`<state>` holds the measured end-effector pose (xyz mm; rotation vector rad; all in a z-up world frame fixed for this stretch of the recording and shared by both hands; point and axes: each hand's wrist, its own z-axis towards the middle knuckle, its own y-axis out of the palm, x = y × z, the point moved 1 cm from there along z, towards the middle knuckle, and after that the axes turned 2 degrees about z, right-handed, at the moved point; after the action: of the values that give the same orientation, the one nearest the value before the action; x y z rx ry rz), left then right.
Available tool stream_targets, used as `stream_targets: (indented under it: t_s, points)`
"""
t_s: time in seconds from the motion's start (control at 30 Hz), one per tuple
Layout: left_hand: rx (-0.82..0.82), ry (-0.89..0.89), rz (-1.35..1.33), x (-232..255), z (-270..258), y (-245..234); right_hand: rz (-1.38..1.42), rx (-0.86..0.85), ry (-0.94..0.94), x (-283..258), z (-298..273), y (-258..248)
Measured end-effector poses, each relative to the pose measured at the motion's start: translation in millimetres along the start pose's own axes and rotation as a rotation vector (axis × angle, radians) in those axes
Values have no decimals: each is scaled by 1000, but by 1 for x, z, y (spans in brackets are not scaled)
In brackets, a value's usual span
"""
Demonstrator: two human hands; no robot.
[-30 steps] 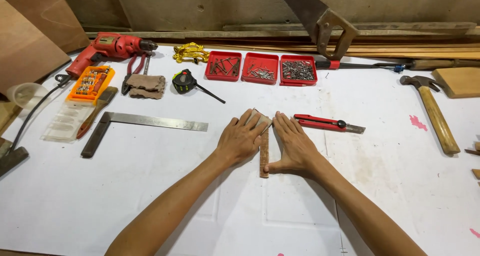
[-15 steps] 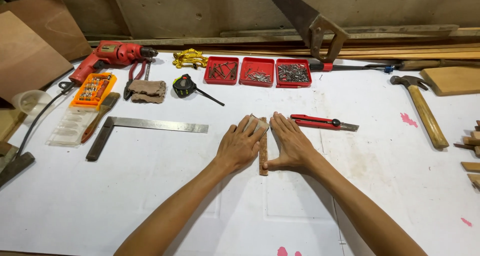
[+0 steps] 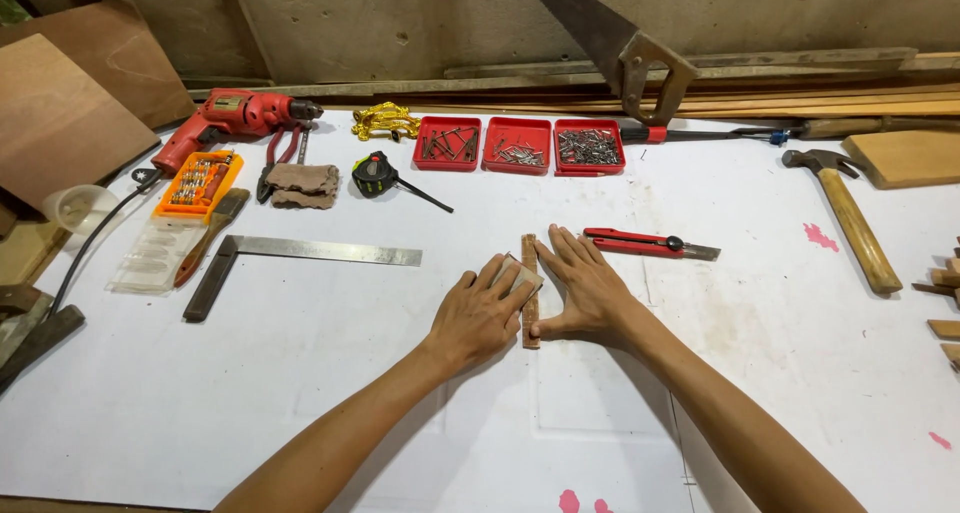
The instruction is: The person is measuring a piece of wood using a measuring tape and marking it with a pencil.
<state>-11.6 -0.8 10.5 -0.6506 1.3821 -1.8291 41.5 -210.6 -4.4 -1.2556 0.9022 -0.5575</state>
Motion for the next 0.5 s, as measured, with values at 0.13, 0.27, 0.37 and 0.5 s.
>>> stream_targets:
  t_s: [0.13,0.27,0.37,0.5]
  points:
    - [2,-15,-42,-14,23,11,-4,30,-27,4,0,1]
    - [10,-49,-32,-30,46,27,24,27,-29,9,4,6]
    - [-7,-68,-21,-37,60,32,6,15,-36,13,7,9]
    - [37,-67,-6,-38,62,34,6,29,-35,15,6,14]
